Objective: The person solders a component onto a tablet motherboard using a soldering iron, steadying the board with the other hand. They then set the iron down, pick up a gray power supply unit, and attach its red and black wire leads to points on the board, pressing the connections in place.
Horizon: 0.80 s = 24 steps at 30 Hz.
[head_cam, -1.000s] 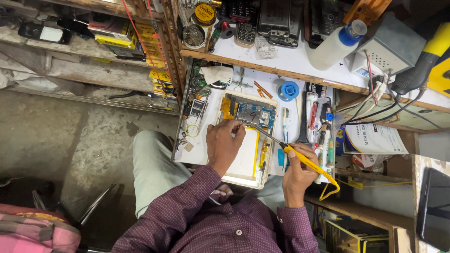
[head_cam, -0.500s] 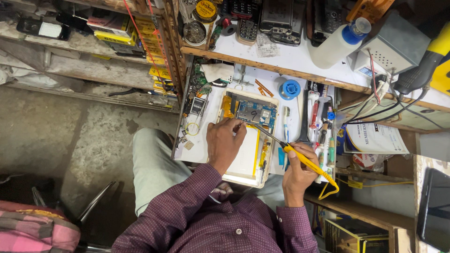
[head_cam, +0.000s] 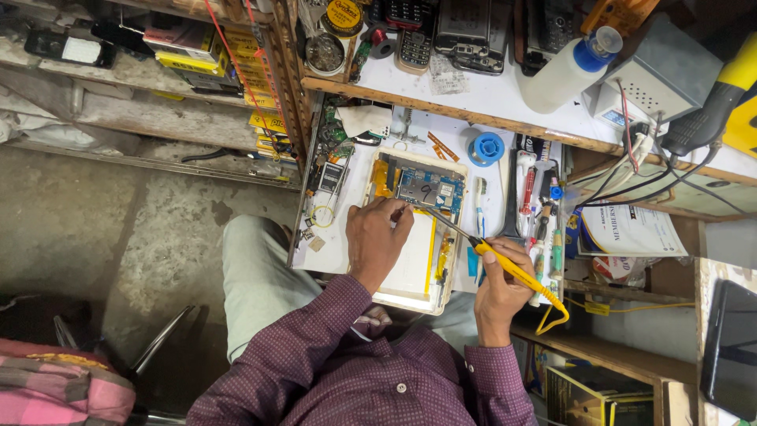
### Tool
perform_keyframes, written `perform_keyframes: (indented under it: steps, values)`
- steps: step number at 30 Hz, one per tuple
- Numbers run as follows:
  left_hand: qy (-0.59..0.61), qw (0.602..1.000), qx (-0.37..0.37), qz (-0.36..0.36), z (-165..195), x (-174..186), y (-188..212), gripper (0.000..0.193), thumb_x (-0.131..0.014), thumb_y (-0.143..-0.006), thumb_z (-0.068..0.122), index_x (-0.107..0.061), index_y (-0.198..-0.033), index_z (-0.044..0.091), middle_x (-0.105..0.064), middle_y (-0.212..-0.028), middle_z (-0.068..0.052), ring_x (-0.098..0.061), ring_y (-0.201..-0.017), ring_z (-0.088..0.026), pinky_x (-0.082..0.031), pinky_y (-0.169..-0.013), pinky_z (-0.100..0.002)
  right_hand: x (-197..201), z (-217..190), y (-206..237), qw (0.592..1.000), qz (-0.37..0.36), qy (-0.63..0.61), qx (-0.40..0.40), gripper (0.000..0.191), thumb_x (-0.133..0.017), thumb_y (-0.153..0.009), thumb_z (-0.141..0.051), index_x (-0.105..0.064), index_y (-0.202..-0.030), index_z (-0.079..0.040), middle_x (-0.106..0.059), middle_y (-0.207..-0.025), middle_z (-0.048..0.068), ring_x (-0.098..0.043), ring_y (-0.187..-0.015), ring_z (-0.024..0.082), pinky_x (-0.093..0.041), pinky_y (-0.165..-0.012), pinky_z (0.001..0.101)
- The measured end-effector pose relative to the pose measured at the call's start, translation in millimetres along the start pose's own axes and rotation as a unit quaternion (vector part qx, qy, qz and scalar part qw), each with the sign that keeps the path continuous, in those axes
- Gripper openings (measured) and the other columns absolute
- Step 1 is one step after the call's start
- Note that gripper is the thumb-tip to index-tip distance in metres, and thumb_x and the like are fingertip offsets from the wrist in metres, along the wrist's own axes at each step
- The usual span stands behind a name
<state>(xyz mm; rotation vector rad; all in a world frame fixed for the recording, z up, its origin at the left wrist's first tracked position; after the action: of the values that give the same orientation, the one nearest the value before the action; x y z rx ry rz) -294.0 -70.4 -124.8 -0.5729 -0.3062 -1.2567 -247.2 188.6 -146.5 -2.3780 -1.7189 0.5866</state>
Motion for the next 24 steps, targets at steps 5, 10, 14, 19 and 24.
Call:
perform_keyframes:
  steps: [5, 10, 14, 19, 24]
  values:
    - [-0.001, 1.000, 0.011, -0.012, -2.1, -3.0, 1.3, 0.014, -0.071, -0.091, 0.020, -0.075, -0.089, 0.007, -0.072, -0.079, -0.004, -0.065, -0.069, -0.021, -0.038, -0.077, -0.039, -0.1, -0.3, -0.1, 1.000, -0.004, 0.000, -0.002, 0.015, -0.069, -0.094, 0.008, -0.062, -0.107, 0.003, -0.066, -0.117, 0.017, -0.068, -0.111, 0.023, -0.063, -0.097, 0.0396]
    - [0.000, 1.000, 0.008, -0.009, -2.7, -2.6, 2.0, 0.014, -0.071, -0.091, 0.020, -0.075, -0.089, 0.007, -0.072, -0.079, -0.004, -0.065, -0.069, -0.021, -0.038, -0.077, -0.039, 0.8, 0.5, -0.3, 1.000, 0.002, -0.004, -0.004, 0.015, -0.069, -0.095, 0.007, -0.062, -0.108, 0.002, -0.066, -0.117, 0.016, -0.068, -0.111, 0.023, -0.063, -0.096, 0.0396]
    - [0.001, 1.000, 0.010, -0.010, -2.5, -2.8, 2.0, 0.014, -0.070, -0.091, 0.020, -0.074, -0.088, 0.007, -0.072, -0.079, -0.004, -0.065, -0.069, -0.021, -0.038, -0.077, -0.039, 0.4, 0.7, 0.1, 1.000, -0.004, 0.001, -0.004, 0.015, -0.069, -0.095, 0.007, -0.062, -0.107, 0.003, -0.065, -0.117, 0.016, -0.068, -0.111, 0.023, -0.063, -0.096, 0.0396]
    - [0.006, 1.000, 0.011, -0.007, -1.1, -1.0, 1.9, 0.014, -0.070, -0.091, 0.020, -0.074, -0.089, 0.007, -0.072, -0.079, -0.004, -0.066, -0.070, -0.021, -0.038, -0.077, -0.039, 2.1, 0.5, 0.3, 1.000, 0.000, -0.002, -0.006, 0.015, -0.069, -0.095, 0.007, -0.062, -0.107, 0.003, -0.066, -0.117, 0.016, -0.068, -0.111, 0.023, -0.063, -0.096, 0.0392]
    - [0.005, 1.000, 0.004, -0.010, 1.6, -2.5, 1.7, 0.014, -0.070, -0.091, 0.020, -0.074, -0.088, 0.008, -0.073, -0.079, -0.003, -0.066, -0.070, -0.021, -0.038, -0.077, -0.039, 3.5, -0.7, 0.5, 1.000, 0.002, 0.000, -0.005, 0.015, -0.069, -0.095, 0.008, -0.062, -0.107, 0.003, -0.066, -0.117, 0.017, -0.067, -0.111, 0.023, -0.063, -0.095, 0.0391]
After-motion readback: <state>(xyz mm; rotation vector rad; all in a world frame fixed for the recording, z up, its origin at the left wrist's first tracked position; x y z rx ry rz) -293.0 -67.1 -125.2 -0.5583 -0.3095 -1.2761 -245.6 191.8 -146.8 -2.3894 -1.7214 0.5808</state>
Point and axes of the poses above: each hand's wrist, its own y-axis away from the middle knuckle, its own x-axis out of the back of the hand, z = x × y, the point moved 9 cm from there along -y, towards the middle knuckle
